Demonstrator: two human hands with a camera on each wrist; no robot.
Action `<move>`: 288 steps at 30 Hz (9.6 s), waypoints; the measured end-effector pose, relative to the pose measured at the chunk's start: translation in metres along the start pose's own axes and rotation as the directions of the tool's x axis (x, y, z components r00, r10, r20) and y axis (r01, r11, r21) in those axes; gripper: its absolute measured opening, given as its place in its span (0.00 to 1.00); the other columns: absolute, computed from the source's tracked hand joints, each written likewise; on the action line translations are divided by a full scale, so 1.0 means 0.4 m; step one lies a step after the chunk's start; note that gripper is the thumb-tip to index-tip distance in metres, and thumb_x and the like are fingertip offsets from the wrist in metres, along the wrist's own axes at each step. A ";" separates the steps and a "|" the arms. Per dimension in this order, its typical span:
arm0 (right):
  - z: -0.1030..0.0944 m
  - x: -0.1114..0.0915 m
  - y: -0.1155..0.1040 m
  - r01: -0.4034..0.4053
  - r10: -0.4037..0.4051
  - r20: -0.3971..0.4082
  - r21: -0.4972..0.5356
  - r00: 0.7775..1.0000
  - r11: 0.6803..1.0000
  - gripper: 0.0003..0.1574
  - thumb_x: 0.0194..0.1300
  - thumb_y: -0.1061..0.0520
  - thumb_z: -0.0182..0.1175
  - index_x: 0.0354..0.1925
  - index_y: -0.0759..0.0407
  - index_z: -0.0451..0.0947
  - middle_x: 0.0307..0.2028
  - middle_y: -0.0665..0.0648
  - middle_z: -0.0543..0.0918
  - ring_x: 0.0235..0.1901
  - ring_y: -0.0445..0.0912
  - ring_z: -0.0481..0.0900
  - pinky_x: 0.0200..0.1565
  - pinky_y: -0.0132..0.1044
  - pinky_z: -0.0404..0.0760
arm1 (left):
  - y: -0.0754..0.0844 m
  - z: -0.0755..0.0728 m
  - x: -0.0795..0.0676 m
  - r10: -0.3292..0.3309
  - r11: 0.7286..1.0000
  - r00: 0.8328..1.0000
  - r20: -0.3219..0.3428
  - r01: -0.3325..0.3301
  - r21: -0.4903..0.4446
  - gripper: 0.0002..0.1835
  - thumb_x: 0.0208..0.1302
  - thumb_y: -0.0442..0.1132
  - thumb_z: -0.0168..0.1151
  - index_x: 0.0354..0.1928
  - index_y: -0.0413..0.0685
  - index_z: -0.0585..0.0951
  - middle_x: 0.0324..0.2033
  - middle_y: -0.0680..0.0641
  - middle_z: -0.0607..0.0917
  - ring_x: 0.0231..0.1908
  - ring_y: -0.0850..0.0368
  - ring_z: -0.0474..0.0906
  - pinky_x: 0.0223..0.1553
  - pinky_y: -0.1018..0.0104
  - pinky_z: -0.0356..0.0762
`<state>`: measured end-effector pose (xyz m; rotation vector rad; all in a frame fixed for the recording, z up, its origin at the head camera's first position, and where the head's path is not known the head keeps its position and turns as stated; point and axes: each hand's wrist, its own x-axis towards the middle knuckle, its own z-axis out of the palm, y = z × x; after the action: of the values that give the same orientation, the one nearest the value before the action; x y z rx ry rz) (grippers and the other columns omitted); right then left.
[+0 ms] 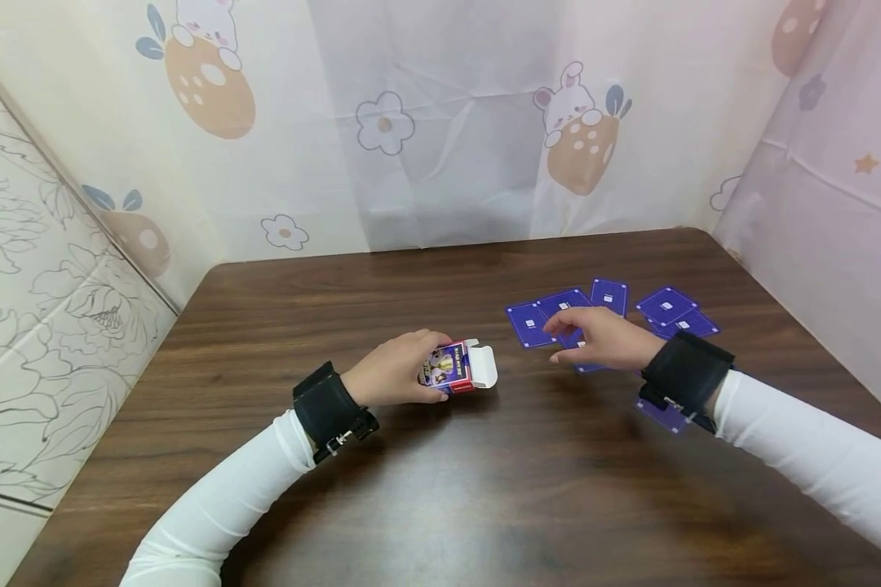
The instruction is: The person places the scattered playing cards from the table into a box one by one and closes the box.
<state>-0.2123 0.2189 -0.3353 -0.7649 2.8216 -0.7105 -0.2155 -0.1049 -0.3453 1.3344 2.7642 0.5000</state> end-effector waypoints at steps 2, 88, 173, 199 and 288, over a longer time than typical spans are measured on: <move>-0.001 0.003 0.009 -0.005 0.005 0.025 -0.020 1.000 1.000 0.27 0.53 0.52 0.66 0.49 0.62 0.72 0.46 0.60 0.77 0.48 0.55 0.72 0.47 0.50 0.71 | -0.001 0.001 0.000 -0.002 1.000 1.000 0.003 0.002 0.002 0.38 0.46 0.54 0.69 0.57 0.45 0.66 0.43 0.51 0.75 0.39 0.62 0.68 0.42 0.69 0.68; -0.096 -0.069 0.095 -0.082 0.084 -0.088 0.031 0.993 0.996 0.03 0.61 0.62 0.58 0.35 0.60 0.75 0.27 0.51 0.76 0.28 0.46 0.71 0.29 0.36 0.71 | -0.011 0.015 -0.014 -0.005 1.000 1.000 0.027 0.005 0.010 0.39 0.45 0.54 0.69 0.57 0.45 0.66 0.44 0.51 0.75 0.39 0.62 0.69 0.42 0.67 0.69; 0.090 0.019 -0.155 -0.239 0.199 0.165 0.860 0.966 0.451 0.20 0.64 0.60 0.54 0.50 0.72 0.66 0.42 0.63 0.77 0.36 0.49 0.76 0.44 0.40 0.75 | 0.025 -0.004 0.003 0.007 1.000 1.000 -0.011 -0.007 -0.006 0.38 0.44 0.53 0.70 0.57 0.46 0.67 0.43 0.51 0.75 0.39 0.61 0.68 0.41 0.67 0.68; 0.004 -0.020 -0.108 -0.165 0.224 0.039 0.798 0.974 0.580 0.25 0.63 0.56 0.56 0.52 0.73 0.68 0.41 0.63 0.79 0.42 0.52 0.78 0.45 0.42 0.73 | 0.010 -0.009 -0.018 0.017 1.000 0.998 -0.054 -0.017 0.001 0.38 0.44 0.53 0.70 0.56 0.44 0.68 0.42 0.52 0.75 0.38 0.62 0.68 0.40 0.68 0.68; -0.126 -0.057 0.184 -0.102 0.101 -0.012 -0.127 0.995 0.987 0.07 0.53 0.64 0.63 0.30 0.59 0.74 0.25 0.51 0.72 0.29 0.46 0.70 0.33 0.41 0.72 | -0.001 0.003 -0.021 -0.008 1.000 1.000 -0.023 0.008 -0.015 0.37 0.45 0.53 0.70 0.56 0.45 0.68 0.43 0.50 0.75 0.40 0.61 0.68 0.43 0.67 0.68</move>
<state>-0.2377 0.3071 -0.3257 -0.6319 2.9097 -0.5215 -0.2104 -0.1113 -0.3476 1.3222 2.7766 0.5382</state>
